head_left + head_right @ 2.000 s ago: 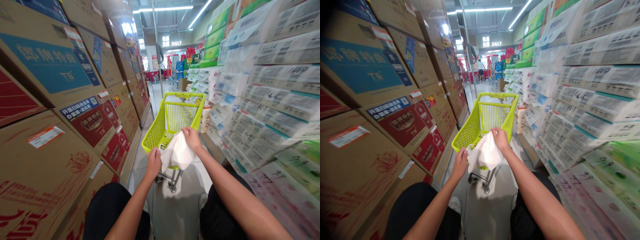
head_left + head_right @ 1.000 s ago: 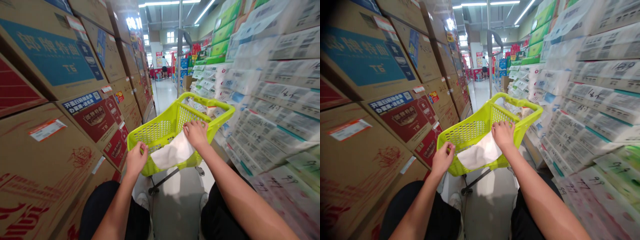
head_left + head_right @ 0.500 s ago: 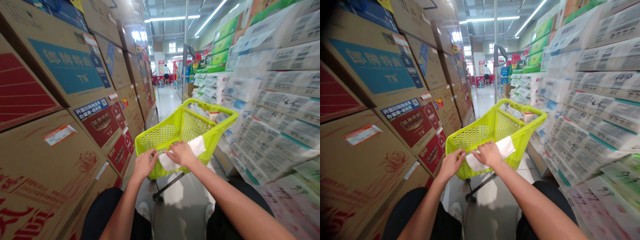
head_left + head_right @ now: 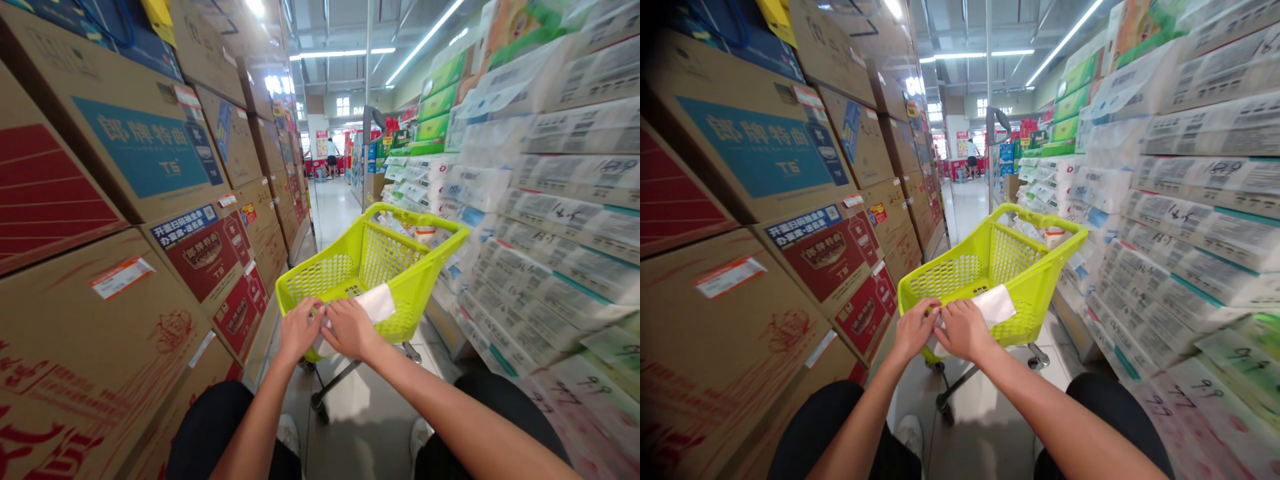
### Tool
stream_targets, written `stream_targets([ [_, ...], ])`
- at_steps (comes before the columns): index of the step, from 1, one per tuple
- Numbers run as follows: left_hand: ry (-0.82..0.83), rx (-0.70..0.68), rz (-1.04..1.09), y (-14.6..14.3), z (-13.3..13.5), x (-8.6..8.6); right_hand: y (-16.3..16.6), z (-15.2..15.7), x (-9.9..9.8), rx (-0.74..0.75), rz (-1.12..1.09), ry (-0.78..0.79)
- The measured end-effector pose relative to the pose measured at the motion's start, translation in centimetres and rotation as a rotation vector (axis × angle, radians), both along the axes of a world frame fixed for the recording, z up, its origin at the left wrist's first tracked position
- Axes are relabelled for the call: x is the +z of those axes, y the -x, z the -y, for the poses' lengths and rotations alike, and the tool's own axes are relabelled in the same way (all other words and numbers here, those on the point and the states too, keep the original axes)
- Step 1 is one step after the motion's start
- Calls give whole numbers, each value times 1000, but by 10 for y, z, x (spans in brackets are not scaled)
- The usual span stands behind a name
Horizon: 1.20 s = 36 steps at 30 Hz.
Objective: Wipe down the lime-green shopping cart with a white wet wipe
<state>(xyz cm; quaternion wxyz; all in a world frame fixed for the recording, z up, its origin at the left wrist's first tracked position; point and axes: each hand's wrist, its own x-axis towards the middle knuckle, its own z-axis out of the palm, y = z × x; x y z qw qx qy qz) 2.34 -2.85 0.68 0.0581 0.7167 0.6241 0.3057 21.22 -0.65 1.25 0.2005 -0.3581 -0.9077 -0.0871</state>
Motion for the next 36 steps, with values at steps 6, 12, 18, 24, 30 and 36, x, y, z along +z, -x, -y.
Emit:
stream_targets([
  [6,13,-48,-23,-2,-8,-4,-59,-45,19,-306,8,-3],
  [12,0,-41,10,-17,-13,-6,-55,-40,10,-258,-47,-6],
  [18,31,-71,-13,-22,-16,-10,-25,-22,-2,-6,-5,68],
  [24,58,-68,-25,-25,-19,-10,-101,-77,17,-268,-100,38],
  [30,-9,-68,8,-33,-22,-11,-75,-54,0,-165,-115,31],
  [36,1,-92,24,-32,-18,-12,-47,-36,-11,19,-153,54],
])
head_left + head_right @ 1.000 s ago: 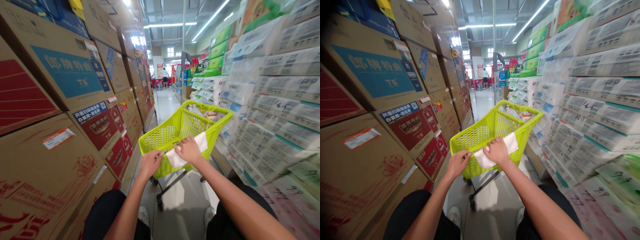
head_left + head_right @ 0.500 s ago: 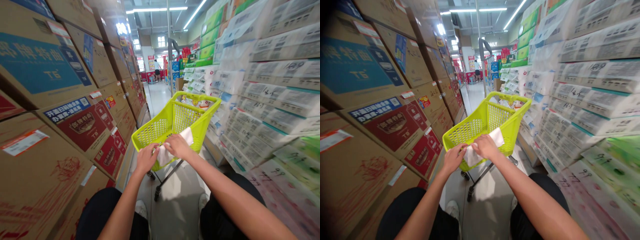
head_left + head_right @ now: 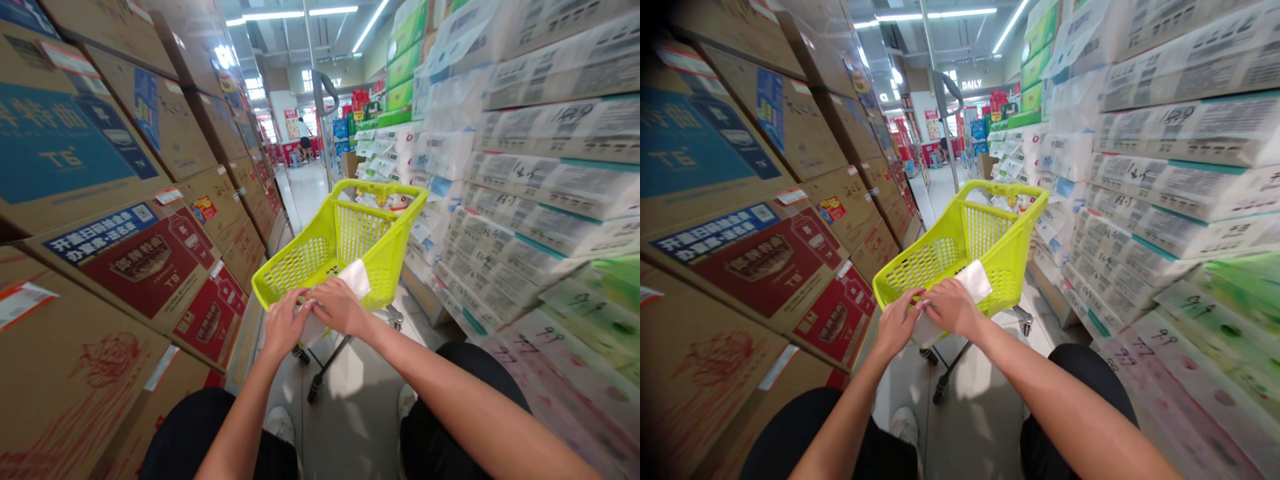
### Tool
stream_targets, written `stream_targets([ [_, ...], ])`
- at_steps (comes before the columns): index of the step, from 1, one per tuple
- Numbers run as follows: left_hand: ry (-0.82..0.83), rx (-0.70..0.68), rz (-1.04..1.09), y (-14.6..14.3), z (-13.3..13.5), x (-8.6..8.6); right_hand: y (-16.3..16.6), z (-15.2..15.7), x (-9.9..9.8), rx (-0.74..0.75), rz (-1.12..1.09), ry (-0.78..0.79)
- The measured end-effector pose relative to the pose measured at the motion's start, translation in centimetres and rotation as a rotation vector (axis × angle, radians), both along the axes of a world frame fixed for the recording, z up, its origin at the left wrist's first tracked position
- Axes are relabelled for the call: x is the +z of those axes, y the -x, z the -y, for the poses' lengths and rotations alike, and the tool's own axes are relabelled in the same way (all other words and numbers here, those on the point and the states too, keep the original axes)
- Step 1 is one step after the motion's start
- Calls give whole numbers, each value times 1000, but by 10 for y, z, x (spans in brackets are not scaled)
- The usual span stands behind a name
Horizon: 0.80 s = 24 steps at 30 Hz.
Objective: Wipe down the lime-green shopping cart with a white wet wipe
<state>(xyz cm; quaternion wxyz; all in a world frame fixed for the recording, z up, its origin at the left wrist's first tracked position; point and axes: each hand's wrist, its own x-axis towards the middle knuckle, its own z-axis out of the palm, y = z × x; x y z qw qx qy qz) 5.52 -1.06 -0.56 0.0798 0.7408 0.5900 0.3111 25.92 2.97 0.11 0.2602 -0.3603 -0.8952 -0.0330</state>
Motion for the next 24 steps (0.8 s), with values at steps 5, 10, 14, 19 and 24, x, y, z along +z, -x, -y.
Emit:
stream_targets([
  [5,6,-19,-9,-6,5,1,-63,-47,21,-264,-15,-5],
  [10,-46,-21,32,-14,3,-3,-38,-22,6,-186,5,-34],
  [14,-52,-12,4,-14,1,-4,-3,5,-8,82,11,-67],
  [19,19,13,-78,-15,2,-1,-59,-44,13,-187,42,-34],
  [24,38,27,-104,-22,3,-2,-70,-50,13,-268,-8,-62],
])
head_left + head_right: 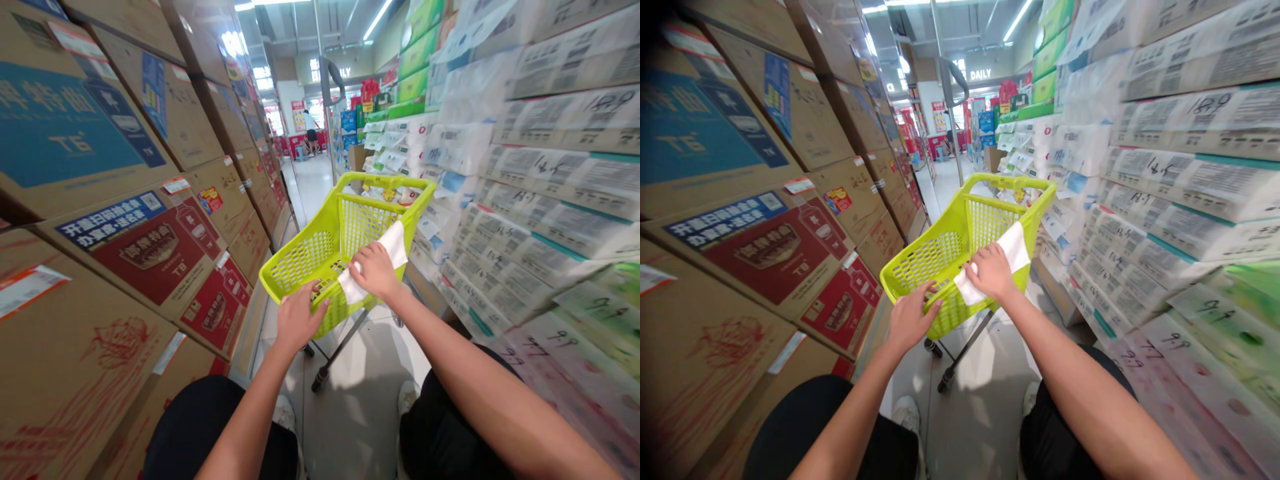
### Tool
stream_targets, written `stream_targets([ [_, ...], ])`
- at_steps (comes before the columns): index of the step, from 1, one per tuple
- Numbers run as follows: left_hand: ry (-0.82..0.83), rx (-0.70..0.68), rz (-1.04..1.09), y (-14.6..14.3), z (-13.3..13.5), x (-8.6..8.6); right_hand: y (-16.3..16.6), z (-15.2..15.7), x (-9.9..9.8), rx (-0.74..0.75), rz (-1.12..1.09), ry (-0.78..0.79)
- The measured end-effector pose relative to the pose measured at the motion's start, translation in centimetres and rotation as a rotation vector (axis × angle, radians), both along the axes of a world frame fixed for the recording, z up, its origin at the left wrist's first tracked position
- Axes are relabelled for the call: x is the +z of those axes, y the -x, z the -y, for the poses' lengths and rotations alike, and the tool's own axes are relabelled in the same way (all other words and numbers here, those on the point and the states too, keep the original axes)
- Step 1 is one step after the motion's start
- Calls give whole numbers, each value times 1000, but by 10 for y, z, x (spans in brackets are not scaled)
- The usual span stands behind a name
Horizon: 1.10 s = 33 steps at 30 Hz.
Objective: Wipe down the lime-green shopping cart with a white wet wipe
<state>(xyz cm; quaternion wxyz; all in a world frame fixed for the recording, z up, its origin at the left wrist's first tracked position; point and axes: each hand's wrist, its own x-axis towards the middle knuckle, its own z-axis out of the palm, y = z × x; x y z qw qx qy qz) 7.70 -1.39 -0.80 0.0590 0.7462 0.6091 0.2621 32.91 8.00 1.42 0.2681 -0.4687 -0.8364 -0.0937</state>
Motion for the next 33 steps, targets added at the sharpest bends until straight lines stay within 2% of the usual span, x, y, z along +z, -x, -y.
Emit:
stream_targets([
  [1,-22,11,22,0,0,-1,14,12,-6,37,-1,0],
  [4,-85,29,86,4,1,-4,64,55,-27,309,-40,5],
  [7,-70,-7,44,11,4,-1,83,67,-33,430,6,-21],
  [9,-22,-10,-44,12,7,3,66,50,-26,393,79,-15],
  [12,63,53,-198,10,13,8,17,7,-7,114,48,-4],
  [14,73,76,-217,7,16,8,-8,-11,2,2,2,-20],
  [17,5,74,-92,4,17,4,-5,-2,1,-19,-25,-30],
  [19,-34,85,-29,5,16,2,22,23,-10,76,-15,-21],
  [21,-44,97,-36,7,15,2,52,49,-21,245,-16,-23],
  [24,-1,84,-122,11,15,6,69,61,-25,434,20,-29],
  [26,39,71,-177,14,16,9,53,44,-18,396,80,-2],
  [29,67,68,-184,14,17,9,9,4,-2,67,85,30],
  [30,56,64,-157,13,17,8,-1,-5,2,9,66,24],
  [32,-14,77,-73,10,16,2,-6,-8,4,-65,34,11],
  [33,-61,91,-34,9,15,-1,1,-1,2,-55,21,9],
])
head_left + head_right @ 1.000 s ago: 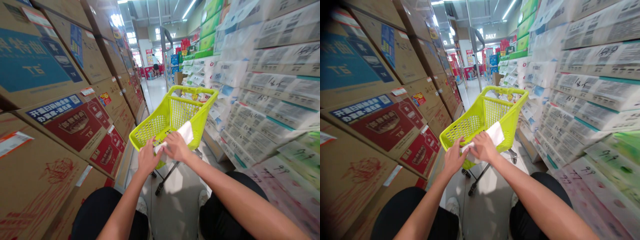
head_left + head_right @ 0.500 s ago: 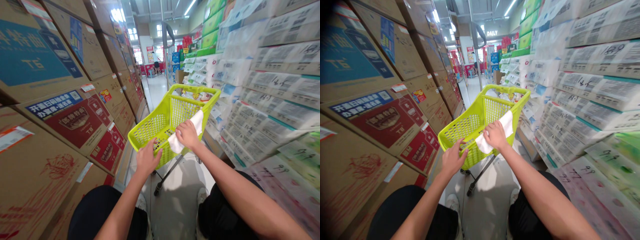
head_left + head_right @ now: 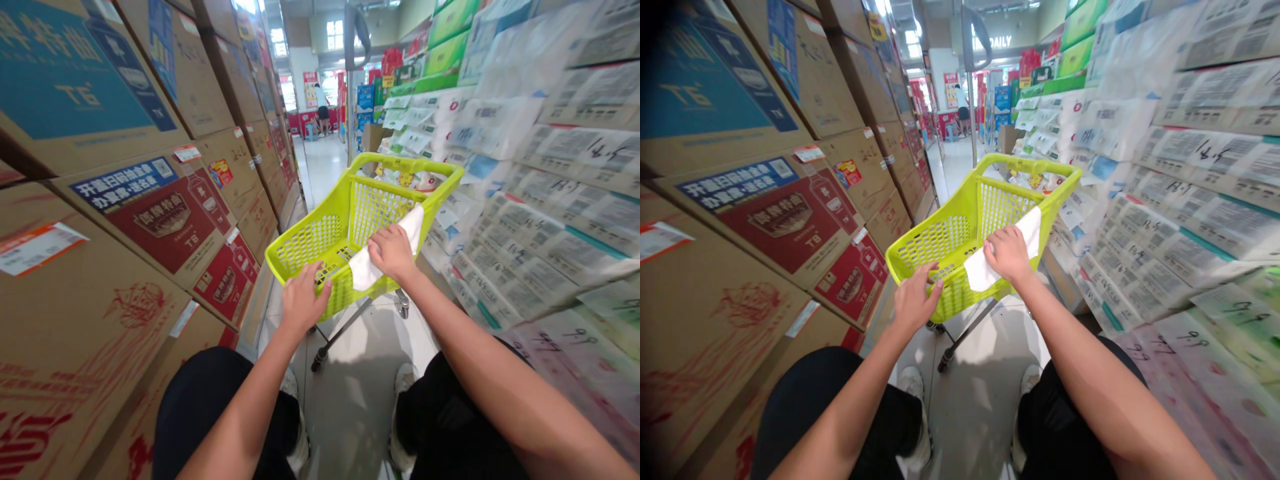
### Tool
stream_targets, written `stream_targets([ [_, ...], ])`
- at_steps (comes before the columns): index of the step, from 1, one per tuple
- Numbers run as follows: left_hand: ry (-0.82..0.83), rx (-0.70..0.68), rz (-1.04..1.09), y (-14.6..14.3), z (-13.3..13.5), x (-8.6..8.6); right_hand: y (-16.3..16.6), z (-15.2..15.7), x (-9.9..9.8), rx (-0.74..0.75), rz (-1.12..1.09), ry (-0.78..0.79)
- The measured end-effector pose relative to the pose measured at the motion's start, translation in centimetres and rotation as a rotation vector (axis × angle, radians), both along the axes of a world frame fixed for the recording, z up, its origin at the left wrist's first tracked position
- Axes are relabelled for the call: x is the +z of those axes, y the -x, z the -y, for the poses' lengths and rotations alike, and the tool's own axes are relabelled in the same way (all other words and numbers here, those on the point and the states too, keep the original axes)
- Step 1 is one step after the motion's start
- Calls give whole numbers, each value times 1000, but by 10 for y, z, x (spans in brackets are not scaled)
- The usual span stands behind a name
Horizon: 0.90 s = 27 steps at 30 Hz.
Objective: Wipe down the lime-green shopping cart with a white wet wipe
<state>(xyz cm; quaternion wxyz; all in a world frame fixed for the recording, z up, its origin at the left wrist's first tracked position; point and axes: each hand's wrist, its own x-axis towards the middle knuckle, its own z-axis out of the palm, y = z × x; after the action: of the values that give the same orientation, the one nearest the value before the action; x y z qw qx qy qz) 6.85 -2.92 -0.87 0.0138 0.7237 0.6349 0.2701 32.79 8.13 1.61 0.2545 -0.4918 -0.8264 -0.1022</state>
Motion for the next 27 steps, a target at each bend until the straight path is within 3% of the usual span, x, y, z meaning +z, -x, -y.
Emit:
stream_targets([
  [5,-90,16,30,4,-3,-5,71,58,-28,365,13,-25],
  [7,-41,-15,-27,9,-3,-1,77,57,-31,462,70,-63],
  [9,11,-44,-94,14,-4,3,60,36,-27,520,153,-75],
  [13,10,-78,-108,12,-6,2,8,-11,-14,290,128,-113],
  [16,-58,-61,-58,2,-8,-5,10,-5,-17,197,42,-130],
  [18,-80,-38,-47,-4,-10,-8,33,16,-25,226,-1,-136],
  [22,-81,-42,-58,-6,-10,-8,65,42,-36,447,16,-117],
  [25,-61,-88,-70,-2,-9,-5,37,16,-28,501,80,-102],
  [27,-51,-125,-69,-2,-7,-5,5,-11,-19,344,79,-111],
])
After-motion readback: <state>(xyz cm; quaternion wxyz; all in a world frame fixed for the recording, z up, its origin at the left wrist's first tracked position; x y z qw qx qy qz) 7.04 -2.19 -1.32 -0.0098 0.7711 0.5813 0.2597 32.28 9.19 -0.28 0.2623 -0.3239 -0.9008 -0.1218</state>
